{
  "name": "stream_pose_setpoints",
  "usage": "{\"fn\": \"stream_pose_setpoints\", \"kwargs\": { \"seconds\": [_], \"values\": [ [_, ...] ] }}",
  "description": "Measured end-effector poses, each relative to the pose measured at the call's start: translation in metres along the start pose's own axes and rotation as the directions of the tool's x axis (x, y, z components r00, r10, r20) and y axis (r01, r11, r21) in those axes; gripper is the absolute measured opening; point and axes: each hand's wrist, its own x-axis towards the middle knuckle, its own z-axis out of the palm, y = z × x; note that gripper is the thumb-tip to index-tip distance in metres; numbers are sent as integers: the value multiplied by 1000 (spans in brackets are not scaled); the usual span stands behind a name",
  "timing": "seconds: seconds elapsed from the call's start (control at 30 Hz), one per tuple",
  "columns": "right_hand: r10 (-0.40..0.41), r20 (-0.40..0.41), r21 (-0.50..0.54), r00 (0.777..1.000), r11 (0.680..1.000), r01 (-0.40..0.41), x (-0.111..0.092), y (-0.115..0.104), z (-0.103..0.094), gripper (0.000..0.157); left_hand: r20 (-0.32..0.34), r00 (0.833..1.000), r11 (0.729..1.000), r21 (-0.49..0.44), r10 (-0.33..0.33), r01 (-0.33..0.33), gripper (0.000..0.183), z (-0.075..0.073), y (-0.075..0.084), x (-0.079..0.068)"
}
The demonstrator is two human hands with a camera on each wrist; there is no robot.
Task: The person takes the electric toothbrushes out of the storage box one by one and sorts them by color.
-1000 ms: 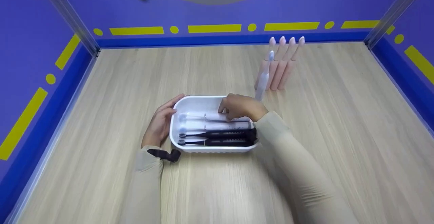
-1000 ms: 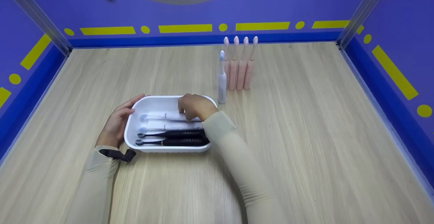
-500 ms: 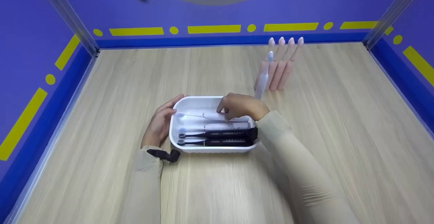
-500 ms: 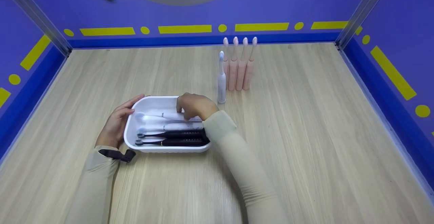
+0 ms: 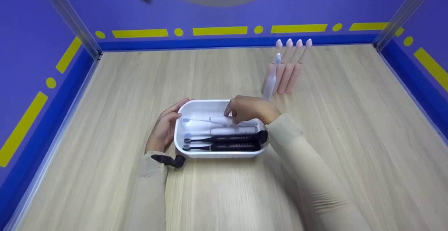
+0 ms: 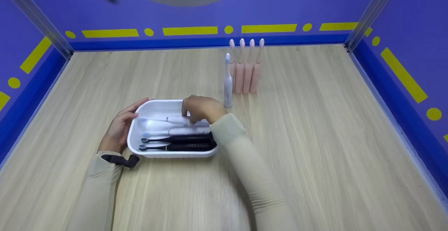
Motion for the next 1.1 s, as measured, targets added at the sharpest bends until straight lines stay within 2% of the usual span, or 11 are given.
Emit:
{"fn": "stream_pose_setpoints", "kwargs": {
  "seconds": [0.1, 0.23, 0.37, 0.57, 0.97, 1.1],
  "values": [
    [6, 2, 13, 1000, 1000, -6, -2, 1, 0, 15, 0, 1000, 1000, 2, -1, 1, 58, -1, 0, 0],
    [-20, 2, 20, 1000, 1000, 20, -4, 1, -1, 10, 4, 1000, 1000, 5, -6, 6, 58, -2, 0, -1],
    [-73, -21, 2, 997, 997, 73, -7, 0, -2, 12, 7, 1000, 1000, 17, -21, 21, 58, -2, 0, -2],
    [-91, -68, -3, 994, 996, 91, -14, 1, -5, 17, 20, 1000, 1000, 23, -18, 17, 57, -3, 0, -2],
    [-189, -178, 5, 966, 981, 193, -30, 6, -11, 22, 23, 1000, 1000, 14, 4, -4, 56, -1, 1, -1],
    [-192, -211, 33, 958, 979, 203, -36, 7, -13, 26, 10, 1000, 1000, 19, 7, -7, 56, -1, 0, -1]
  ]
}}
